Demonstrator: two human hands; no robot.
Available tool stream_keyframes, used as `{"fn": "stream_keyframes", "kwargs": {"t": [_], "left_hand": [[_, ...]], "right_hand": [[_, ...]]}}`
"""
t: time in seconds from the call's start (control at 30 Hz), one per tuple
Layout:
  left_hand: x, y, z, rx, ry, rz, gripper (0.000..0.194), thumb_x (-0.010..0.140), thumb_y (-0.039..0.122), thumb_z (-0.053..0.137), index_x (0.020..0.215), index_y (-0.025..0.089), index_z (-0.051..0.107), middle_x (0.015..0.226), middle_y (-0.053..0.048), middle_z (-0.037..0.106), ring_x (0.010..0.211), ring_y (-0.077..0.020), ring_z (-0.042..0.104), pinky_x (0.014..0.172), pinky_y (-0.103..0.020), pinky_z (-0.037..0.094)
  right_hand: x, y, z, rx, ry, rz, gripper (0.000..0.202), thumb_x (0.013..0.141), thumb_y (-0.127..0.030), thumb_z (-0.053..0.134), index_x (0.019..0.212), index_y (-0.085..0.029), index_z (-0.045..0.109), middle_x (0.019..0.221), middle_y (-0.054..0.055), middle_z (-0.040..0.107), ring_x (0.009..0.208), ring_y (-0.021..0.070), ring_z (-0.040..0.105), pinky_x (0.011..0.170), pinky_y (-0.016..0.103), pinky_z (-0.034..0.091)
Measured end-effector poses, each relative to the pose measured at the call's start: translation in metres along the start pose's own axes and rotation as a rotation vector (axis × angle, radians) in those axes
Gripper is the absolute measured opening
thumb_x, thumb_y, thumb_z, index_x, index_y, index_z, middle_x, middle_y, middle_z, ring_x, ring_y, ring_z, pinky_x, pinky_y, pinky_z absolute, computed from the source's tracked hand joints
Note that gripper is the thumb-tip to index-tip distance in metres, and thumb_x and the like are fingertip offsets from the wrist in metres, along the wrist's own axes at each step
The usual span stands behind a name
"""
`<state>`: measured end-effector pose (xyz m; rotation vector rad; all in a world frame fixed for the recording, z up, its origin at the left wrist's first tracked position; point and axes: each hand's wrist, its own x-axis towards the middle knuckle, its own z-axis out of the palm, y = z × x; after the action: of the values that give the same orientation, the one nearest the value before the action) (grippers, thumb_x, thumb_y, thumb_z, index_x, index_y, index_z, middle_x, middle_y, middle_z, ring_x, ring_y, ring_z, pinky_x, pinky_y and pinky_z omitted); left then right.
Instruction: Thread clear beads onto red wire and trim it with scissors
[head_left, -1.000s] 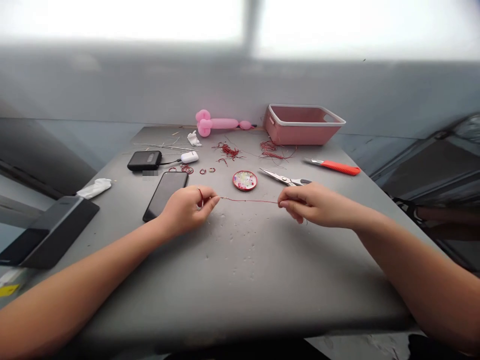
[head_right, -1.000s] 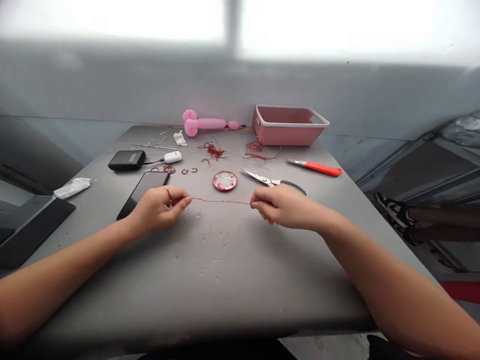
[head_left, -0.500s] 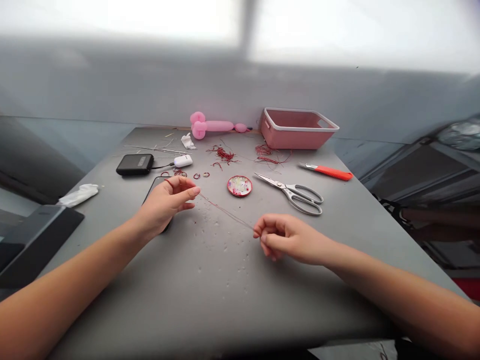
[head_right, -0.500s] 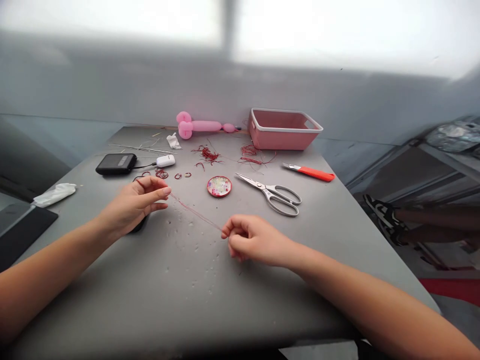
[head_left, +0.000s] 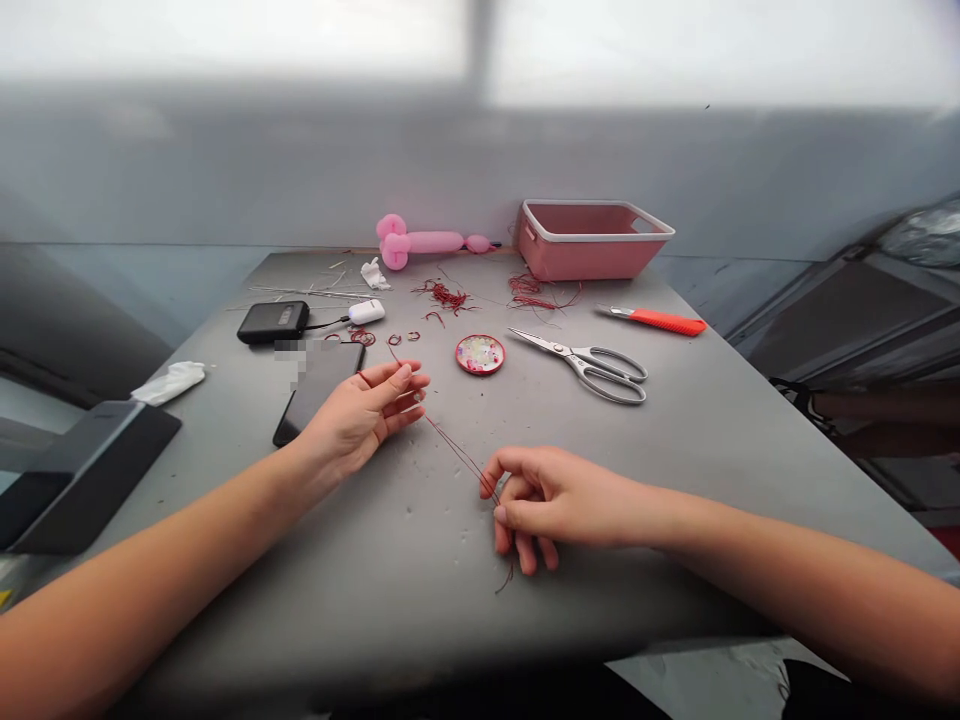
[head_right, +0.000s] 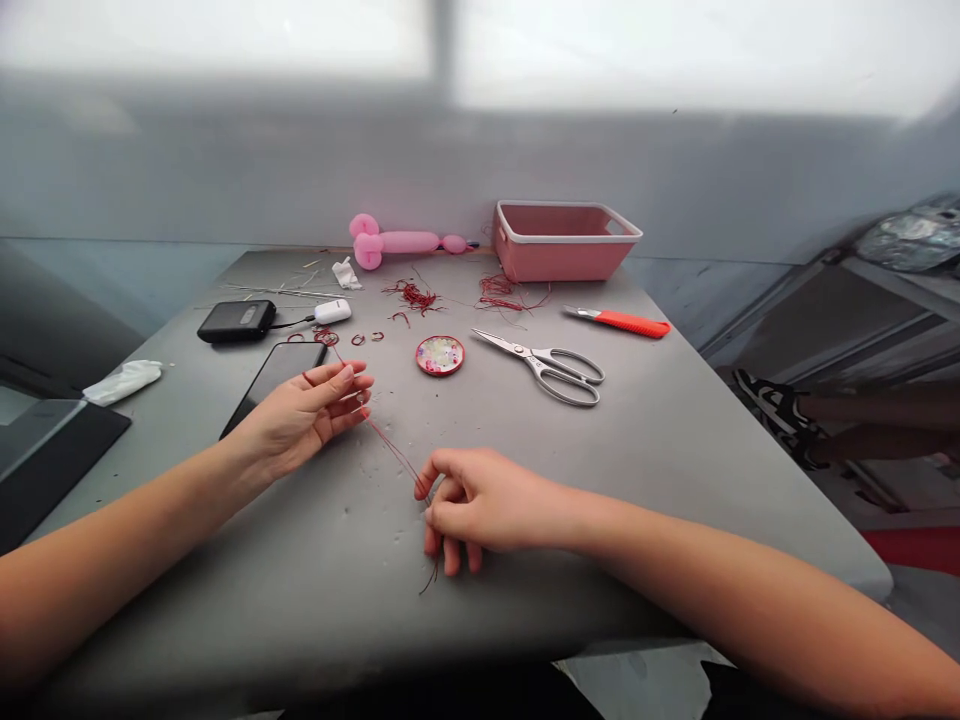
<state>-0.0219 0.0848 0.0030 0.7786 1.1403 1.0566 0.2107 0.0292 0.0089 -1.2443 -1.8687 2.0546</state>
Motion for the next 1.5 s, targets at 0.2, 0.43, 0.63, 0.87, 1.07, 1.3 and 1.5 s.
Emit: {"fn": "stream_keyframes", "kwargs": {"t": [0.2, 0.43, 0.63, 0.87, 1.07, 1.3, 1.5], "left_hand": [[0.000, -0.005, 0.002, 0.029, -0.051, 0.048, 0.026, 0.070, 0.033, 0.084, 0.085, 0.015, 0.073, 0.082, -0.005, 0.073, 0.075, -0.0142, 0.070, 0.065, -0.023, 0.058], [0.010, -0.004, -0.008, 0.035, -0.027, 0.082, 0.025, 0.070, 0.036, 0.084, 0.085, 0.018, 0.073, 0.086, -0.002, 0.072, 0.079, -0.0122, 0.068, 0.067, -0.021, 0.057], [0.013, -0.005, -0.010, 0.042, -0.044, 0.076, 0.025, 0.070, 0.036, 0.084, 0.085, 0.019, 0.073, 0.085, -0.001, 0.071, 0.076, -0.0121, 0.067, 0.067, -0.023, 0.057], [-0.001, -0.008, 0.002, 0.096, -0.102, 0.044, 0.027, 0.069, 0.037, 0.084, 0.085, 0.018, 0.074, 0.079, -0.002, 0.071, 0.072, -0.0129, 0.065, 0.063, -0.023, 0.056], [-0.022, -0.019, 0.021, 0.268, -0.423, -0.064, 0.026, 0.075, 0.044, 0.078, 0.082, 0.019, 0.076, 0.073, -0.002, 0.070, 0.067, -0.0131, 0.063, 0.062, -0.024, 0.055], [-0.030, -0.025, 0.019, 0.364, -0.558, -0.095, 0.026, 0.081, 0.044, 0.072, 0.087, 0.019, 0.076, 0.074, -0.002, 0.070, 0.065, -0.0118, 0.062, 0.065, -0.024, 0.053], [-0.030, -0.026, 0.018, 0.372, -0.609, -0.095, 0.026, 0.084, 0.044, 0.069, 0.090, 0.019, 0.075, 0.076, -0.003, 0.072, 0.069, -0.0133, 0.064, 0.068, -0.024, 0.053]], "right_hand": [[0.003, -0.002, -0.007, -0.110, 0.016, 0.002, 0.009, 0.088, -0.025, 0.053, 0.093, -0.018, 0.054, 0.075, 0.000, 0.068, 0.050, 0.0077, 0.058, 0.048, 0.019, 0.048], [0.013, 0.004, -0.022, -0.076, 0.240, -0.094, 0.014, 0.089, -0.031, 0.055, 0.092, -0.018, 0.054, 0.072, 0.000, 0.065, 0.050, 0.0082, 0.057, 0.046, 0.020, 0.045], [0.015, 0.005, -0.034, -0.019, 0.467, -0.163, 0.018, 0.087, -0.036, 0.059, 0.089, -0.018, 0.055, 0.069, -0.002, 0.061, 0.050, 0.0068, 0.051, 0.045, 0.019, 0.037], [0.019, 0.007, -0.030, 0.054, 0.522, -0.312, 0.028, 0.084, -0.043, 0.065, 0.091, -0.017, 0.062, 0.070, -0.002, 0.058, 0.056, 0.0076, 0.052, 0.054, 0.023, 0.043], [0.025, 0.002, -0.017, 0.240, 0.442, -0.357, 0.040, 0.075, -0.044, 0.074, 0.101, -0.015, 0.067, 0.072, 0.000, 0.062, 0.055, 0.0080, 0.052, 0.054, 0.024, 0.046], [0.028, 0.005, -0.014, 0.371, 0.375, -0.347, 0.029, 0.075, -0.040, 0.077, 0.085, -0.015, 0.066, 0.066, -0.002, 0.062, 0.054, 0.0072, 0.050, 0.053, 0.023, 0.040], [0.027, 0.006, -0.018, 0.354, 0.350, -0.382, 0.024, 0.078, -0.037, 0.076, 0.081, -0.016, 0.063, 0.061, -0.003, 0.058, 0.057, 0.0087, 0.048, 0.058, 0.024, 0.039]]}}
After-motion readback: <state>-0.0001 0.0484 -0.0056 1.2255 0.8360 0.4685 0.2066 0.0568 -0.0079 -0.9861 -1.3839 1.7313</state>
